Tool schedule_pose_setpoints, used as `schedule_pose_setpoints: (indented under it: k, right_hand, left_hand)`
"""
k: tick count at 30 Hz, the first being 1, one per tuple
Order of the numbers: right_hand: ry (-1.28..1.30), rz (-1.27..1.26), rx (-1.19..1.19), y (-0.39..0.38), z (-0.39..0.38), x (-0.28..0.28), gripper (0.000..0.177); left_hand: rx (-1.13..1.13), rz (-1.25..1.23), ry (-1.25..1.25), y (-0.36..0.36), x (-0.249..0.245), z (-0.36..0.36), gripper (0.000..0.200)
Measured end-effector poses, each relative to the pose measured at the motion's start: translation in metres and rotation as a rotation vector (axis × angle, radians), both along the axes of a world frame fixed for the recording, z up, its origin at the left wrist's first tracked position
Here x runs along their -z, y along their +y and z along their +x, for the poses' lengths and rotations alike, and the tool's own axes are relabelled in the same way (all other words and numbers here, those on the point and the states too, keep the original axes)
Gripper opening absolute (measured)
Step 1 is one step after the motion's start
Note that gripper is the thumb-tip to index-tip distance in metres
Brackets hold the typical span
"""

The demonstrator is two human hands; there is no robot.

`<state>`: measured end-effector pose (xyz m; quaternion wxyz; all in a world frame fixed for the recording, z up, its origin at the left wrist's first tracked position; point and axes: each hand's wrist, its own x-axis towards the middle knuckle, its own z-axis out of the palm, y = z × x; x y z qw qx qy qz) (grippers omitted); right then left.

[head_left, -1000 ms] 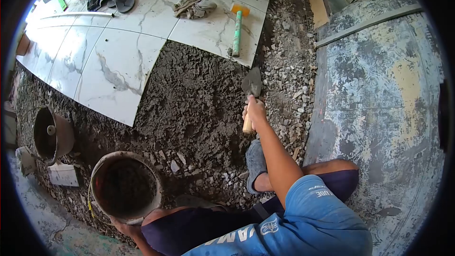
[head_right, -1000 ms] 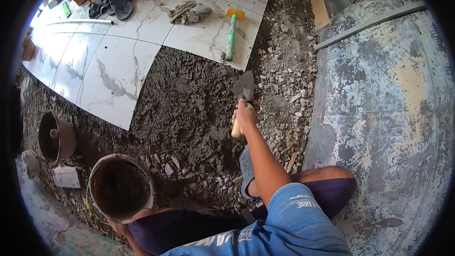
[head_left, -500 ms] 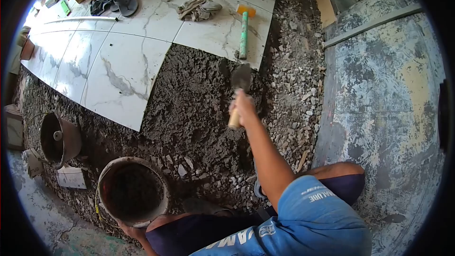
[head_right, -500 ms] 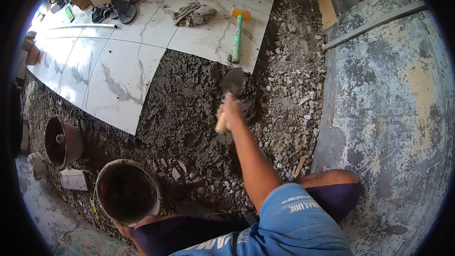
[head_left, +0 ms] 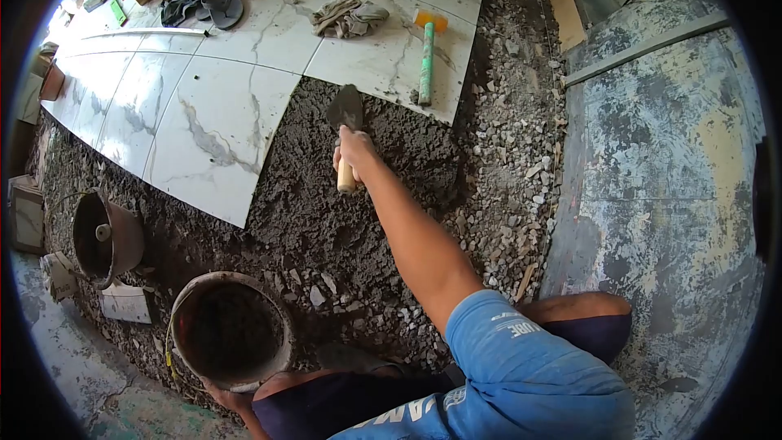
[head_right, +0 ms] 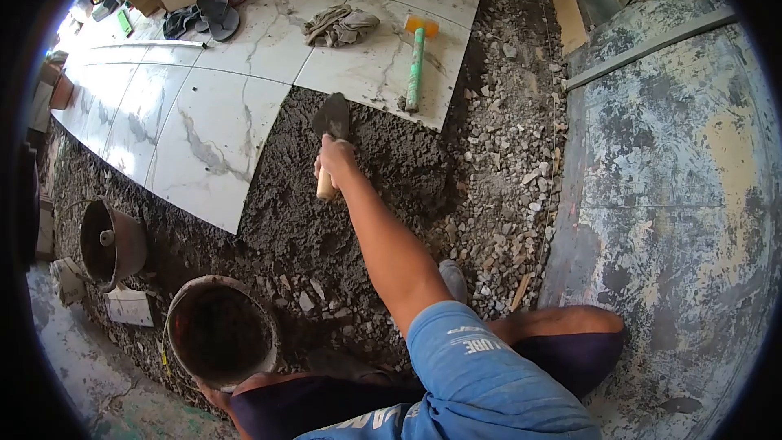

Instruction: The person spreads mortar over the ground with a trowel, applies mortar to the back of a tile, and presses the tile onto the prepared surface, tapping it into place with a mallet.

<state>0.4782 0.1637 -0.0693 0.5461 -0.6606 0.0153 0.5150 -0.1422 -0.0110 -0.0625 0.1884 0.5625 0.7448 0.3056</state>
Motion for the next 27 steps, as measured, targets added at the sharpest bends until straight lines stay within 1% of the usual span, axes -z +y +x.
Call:
schedule_pose_setpoints:
  k: [1,2,4,6,8,10,11,12,13,16,17,18,20,21,22,23,24,27]
  right_hand:
    - [-0.111,-0.117,-0.042,0.001,0.0,-0.003,0.041]
    - [-0.314,-0.184,-0.132,-0.003,0.006,0.013,0.043]
    - [-0.707,-0.267,-0.322,-0.034,0.024,0.042,0.044]
    - [-0.44,-0.053,-0.145,-0.09,0.038,0.048,0.042]
    - [-0.233,-0.237,0.203,-0.13,0.035,0.0,0.038]
    - [-0.078,-0.252,0.327,-0.155,0.044,0.008,0.035]
    - [-0.033,-0.208,0.35,-0.153,0.04,0.007,0.035]
    - [0.068,-0.167,0.385,-0.142,0.035,0.009,0.035]
    - [0.083,-0.131,0.355,-0.127,0.03,0.012,0.034]
    - [0.141,0.001,0.27,-0.064,0.004,0.021,0.032]
    - [0.115,0.017,0.24,-0.042,-0.006,0.021,0.032]
    - [0.088,0.032,0.211,-0.02,-0.016,0.018,0.032]
    - [0.124,0.03,0.22,0.021,-0.03,0.014,0.031]
    - [0.088,0.001,0.167,0.037,-0.033,0.015,0.03]
    - [0.05,-0.027,0.114,0.05,-0.035,0.015,0.03]
    - [0.067,0.024,0.143,0.06,-0.04,0.012,0.035]
    - [0.036,0.03,0.078,0.067,-0.04,0.006,0.035]
    - [0.093,-0.013,0.026,0.088,-0.047,0.005,0.036]
  left_hand:
    - [0.036,-0.023,0.076,0.0,-0.003,0.0,0.079]
    - [0.036,-0.022,0.077,0.001,-0.005,0.0,0.079]
    - [0.068,-0.049,0.344,-0.001,-0.007,0.004,0.07]
    - [0.069,-0.044,0.361,-0.002,-0.01,0.01,0.068]
    - [0.066,-0.038,0.376,-0.001,-0.011,0.014,0.065]
    - [0.095,-0.033,0.404,-0.001,-0.012,0.014,0.063]
    - [0.092,-0.035,0.407,-0.001,-0.012,0.012,0.063]
    - [0.083,-0.008,0.319,0.0,-0.01,0.013,0.06]
    - [0.07,0.019,0.236,-0.001,-0.009,0.012,0.058]
    - [0.013,-0.015,0.224,-0.001,-0.013,0.019,0.056]
    - [-0.021,-0.009,0.151,0.001,-0.017,0.026,0.056]
    - [-0.028,-0.006,0.156,0.0,-0.017,0.027,0.056]
    - [0.055,0.024,0.296,-0.001,-0.017,0.028,0.057]
    - [0.05,0.025,0.3,0.0,-0.02,0.033,0.057]
    - [-0.006,0.03,0.146,0.002,-0.023,0.04,0.059]
    - [-0.061,0.037,-0.008,0.004,-0.026,0.045,0.06]
    - [-0.066,0.04,-0.006,0.004,-0.029,0.047,0.06]
    - [-0.065,0.023,-0.012,0.002,-0.03,0.047,0.063]
